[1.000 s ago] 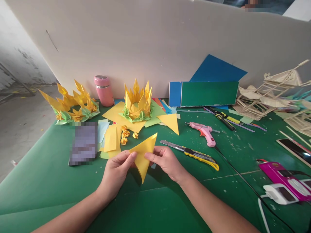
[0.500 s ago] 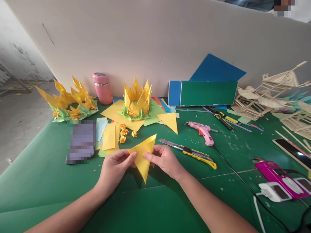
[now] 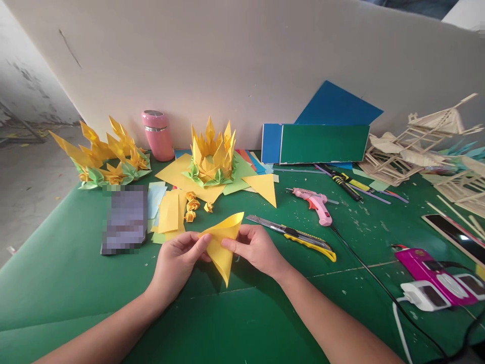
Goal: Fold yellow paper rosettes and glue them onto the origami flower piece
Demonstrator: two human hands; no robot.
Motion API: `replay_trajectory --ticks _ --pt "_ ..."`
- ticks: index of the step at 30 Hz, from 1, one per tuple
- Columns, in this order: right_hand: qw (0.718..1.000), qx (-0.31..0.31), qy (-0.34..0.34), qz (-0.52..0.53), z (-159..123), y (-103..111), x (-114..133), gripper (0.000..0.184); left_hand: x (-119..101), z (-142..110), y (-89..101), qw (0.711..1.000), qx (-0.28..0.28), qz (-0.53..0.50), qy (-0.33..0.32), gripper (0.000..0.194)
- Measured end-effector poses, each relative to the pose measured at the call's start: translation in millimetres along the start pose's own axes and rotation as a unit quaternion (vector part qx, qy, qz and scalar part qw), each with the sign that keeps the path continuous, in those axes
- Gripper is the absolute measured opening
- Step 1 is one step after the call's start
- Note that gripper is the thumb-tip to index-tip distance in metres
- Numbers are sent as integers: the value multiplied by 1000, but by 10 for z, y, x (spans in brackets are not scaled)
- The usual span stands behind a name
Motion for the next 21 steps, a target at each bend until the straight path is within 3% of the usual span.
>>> replay_trajectory --ticks 14,21 --pt "1000 2 5 5 -7 -10 -3 29 -46 -18 -13 1000 -5 -22 7 40" --pt "1000 13 6 -27 -2 -13 -14 32 -37 9 -90 998 51 -36 4 36"
Point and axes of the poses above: each hand's wrist, its own z-axis towards the middle knuckle, its own y-axis out of the back of the hand, x = y × z, the point moved 5 cm from there along z, towards the middle knuckle, and after that the axes turned 14 degrees about x, right-handed, at the moved point
